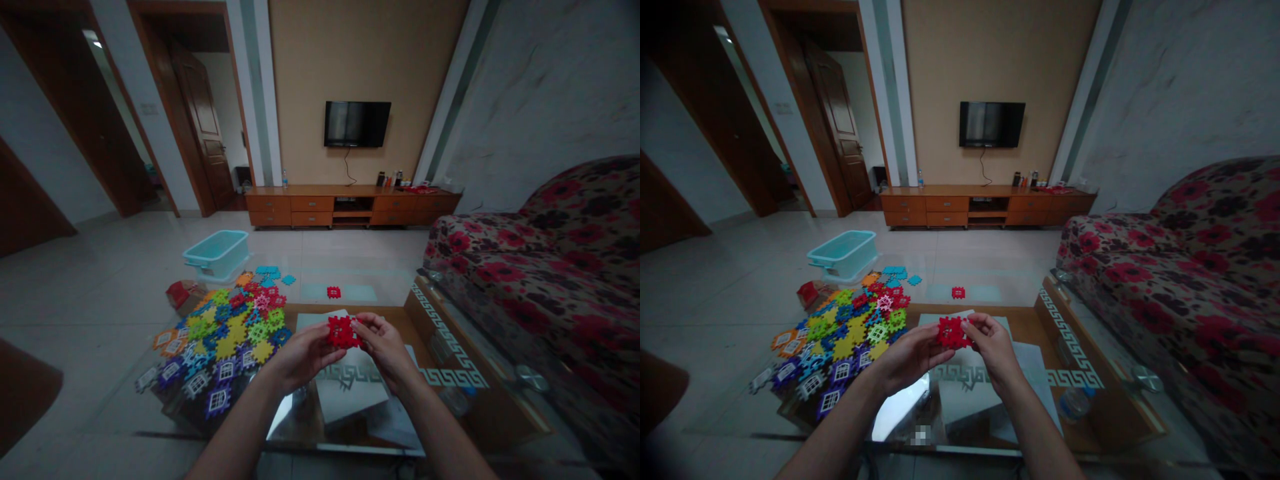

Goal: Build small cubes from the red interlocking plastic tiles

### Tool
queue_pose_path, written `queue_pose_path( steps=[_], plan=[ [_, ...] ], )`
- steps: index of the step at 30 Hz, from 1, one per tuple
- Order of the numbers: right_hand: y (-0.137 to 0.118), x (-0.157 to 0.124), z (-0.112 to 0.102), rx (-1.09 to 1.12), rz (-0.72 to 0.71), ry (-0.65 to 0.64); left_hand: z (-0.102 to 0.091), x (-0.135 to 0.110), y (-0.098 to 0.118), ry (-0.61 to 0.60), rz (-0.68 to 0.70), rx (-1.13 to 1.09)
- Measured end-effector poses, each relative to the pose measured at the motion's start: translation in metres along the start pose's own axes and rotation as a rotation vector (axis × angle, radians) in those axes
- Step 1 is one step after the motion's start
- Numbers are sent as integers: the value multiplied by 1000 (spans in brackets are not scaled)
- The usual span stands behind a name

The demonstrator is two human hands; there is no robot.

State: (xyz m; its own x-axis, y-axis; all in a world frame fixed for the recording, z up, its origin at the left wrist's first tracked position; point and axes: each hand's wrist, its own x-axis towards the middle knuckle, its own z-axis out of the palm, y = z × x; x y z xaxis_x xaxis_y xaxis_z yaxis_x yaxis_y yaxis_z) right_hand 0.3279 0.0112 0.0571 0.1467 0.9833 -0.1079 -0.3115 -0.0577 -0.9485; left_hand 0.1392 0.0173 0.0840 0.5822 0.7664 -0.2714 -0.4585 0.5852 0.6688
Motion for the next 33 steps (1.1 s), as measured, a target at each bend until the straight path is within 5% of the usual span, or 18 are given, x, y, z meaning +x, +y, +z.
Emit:
queue_pose_path(
  steps=[23, 33],
  plan=[
    [-6, -9, 7, -59, -46, -134, 3, -3, -3, -139, 19, 92],
    [-4, -11, 5, -61, -57, -167, -1, -1, -6, -111, 11, 52]
  ],
)
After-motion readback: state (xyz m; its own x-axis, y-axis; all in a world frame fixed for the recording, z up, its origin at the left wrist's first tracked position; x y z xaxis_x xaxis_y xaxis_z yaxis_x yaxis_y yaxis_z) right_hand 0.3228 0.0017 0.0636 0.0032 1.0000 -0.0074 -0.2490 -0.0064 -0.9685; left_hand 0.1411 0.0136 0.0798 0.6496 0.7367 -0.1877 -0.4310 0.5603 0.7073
